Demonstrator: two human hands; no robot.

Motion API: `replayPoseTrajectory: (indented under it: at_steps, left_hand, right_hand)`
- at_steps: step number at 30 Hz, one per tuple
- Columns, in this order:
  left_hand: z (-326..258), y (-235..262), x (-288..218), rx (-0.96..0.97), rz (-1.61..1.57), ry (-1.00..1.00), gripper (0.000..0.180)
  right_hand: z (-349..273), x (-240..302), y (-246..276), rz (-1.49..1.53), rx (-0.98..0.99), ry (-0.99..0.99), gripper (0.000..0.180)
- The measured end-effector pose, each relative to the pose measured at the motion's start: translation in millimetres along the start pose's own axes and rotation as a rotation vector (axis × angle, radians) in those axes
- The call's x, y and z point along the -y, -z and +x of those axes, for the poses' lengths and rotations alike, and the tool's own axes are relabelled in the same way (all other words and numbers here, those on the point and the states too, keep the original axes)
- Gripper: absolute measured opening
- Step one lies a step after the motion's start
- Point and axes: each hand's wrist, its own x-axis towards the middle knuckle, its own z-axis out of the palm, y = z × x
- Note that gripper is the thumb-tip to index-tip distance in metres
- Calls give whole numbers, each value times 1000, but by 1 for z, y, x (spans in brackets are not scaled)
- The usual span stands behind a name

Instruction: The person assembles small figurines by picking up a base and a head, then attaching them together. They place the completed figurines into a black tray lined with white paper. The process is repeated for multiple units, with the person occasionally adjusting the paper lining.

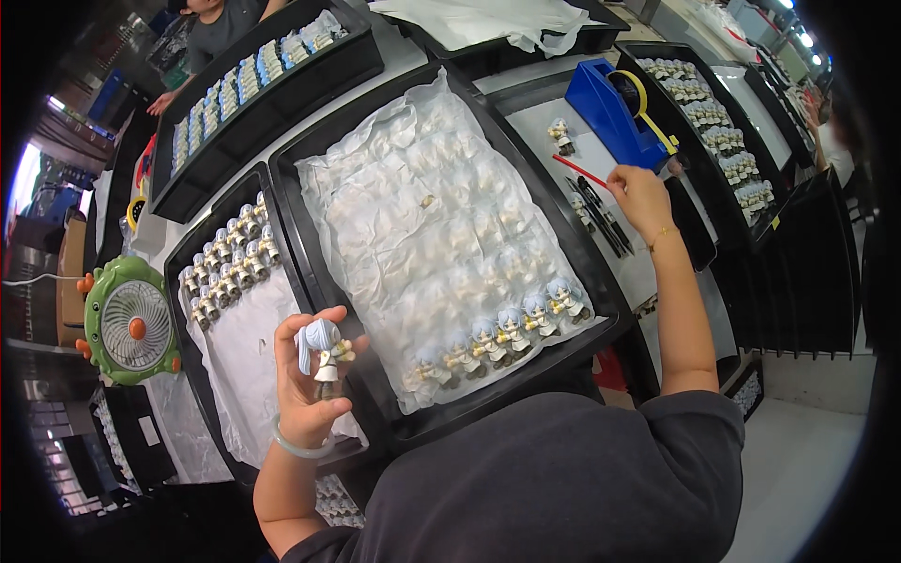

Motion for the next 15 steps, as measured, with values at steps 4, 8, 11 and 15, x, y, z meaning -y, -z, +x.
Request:
replayPoseTrajectory:
  at_steps: [4, 8, 11, 15]
  left_hand:
    - [-3, 0, 0, 3, 17, 12, 85]
    - [-3, 3, -1, 28, 11, 23, 82]
    - [0, 4, -3, 56, 16, 19, 81]
    - [-3, 3, -7, 80, -26, 16, 81]
  right_hand:
    - [-25, 7, -4, 209, 50, -78, 14]
    - [-37, 15, -6, 38, 227, -100, 21]
    - [-39, 22, -9, 7, 177, -95, 21]
    - [-34, 17, -8, 24, 95, -85, 22]
